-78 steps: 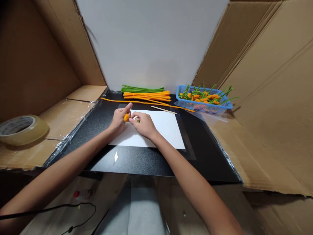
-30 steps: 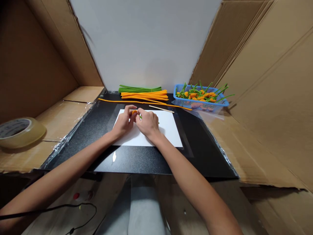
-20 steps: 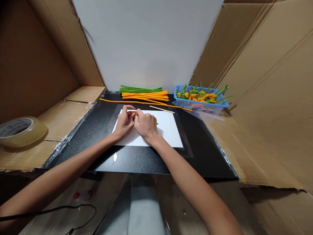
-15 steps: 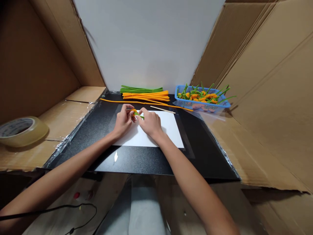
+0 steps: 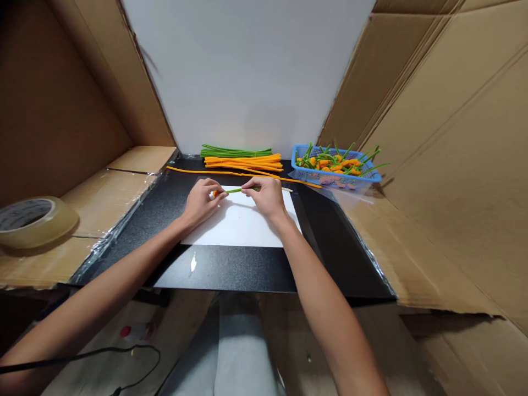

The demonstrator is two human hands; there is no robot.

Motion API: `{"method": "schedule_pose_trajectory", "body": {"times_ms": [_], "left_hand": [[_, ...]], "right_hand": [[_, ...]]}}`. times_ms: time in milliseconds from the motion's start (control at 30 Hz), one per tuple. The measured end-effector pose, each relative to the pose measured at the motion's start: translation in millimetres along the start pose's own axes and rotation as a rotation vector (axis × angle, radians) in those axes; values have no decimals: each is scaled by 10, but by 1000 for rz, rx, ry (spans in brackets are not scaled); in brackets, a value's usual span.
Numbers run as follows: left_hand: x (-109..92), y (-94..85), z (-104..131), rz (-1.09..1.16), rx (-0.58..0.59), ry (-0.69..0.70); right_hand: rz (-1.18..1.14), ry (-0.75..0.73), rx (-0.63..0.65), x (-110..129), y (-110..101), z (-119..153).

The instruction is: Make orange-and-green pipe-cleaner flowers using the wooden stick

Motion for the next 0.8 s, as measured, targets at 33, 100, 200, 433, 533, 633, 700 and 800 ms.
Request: {"method": "schedule_pose_trajectory", "body": {"times_ms": [33,100,200,433,533,633,700,800], "left_hand": [[1,-9,-6,-35,-1,4],[-2,-28,-19,-91,3,13],[-6,-56,-33,-117,-14,40],[29,16,-24,93,46,153],[14,69,-26,125,139,158],[-21,92,-26,165,217,165],[-29,88,-26,206,233,144],[-25,80,-25,271,240,98]], "right_hand": [[28,-35,7,20,-16,-4],[119,-130,44,78,-44,-10],[189,-229,96,131,-73,-15],[-239,86,-49,-89,-84,-29],[-390,131,-119,-123,-87,-52],[-544,179,-201,-151,-96,-63],[-648,234,-206,-177,-56,-54],[-744,327,-165,-213,56,-21]]}}
Point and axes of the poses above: each hand's wrist, its own z-axis away from the middle knuckle, its own y-axis out of the palm, x = y × z, the point moved 4 cm from there along -z, towards the middle knuckle, and after that the axes turned 2 degrees about -y, right-handed, at the moved point
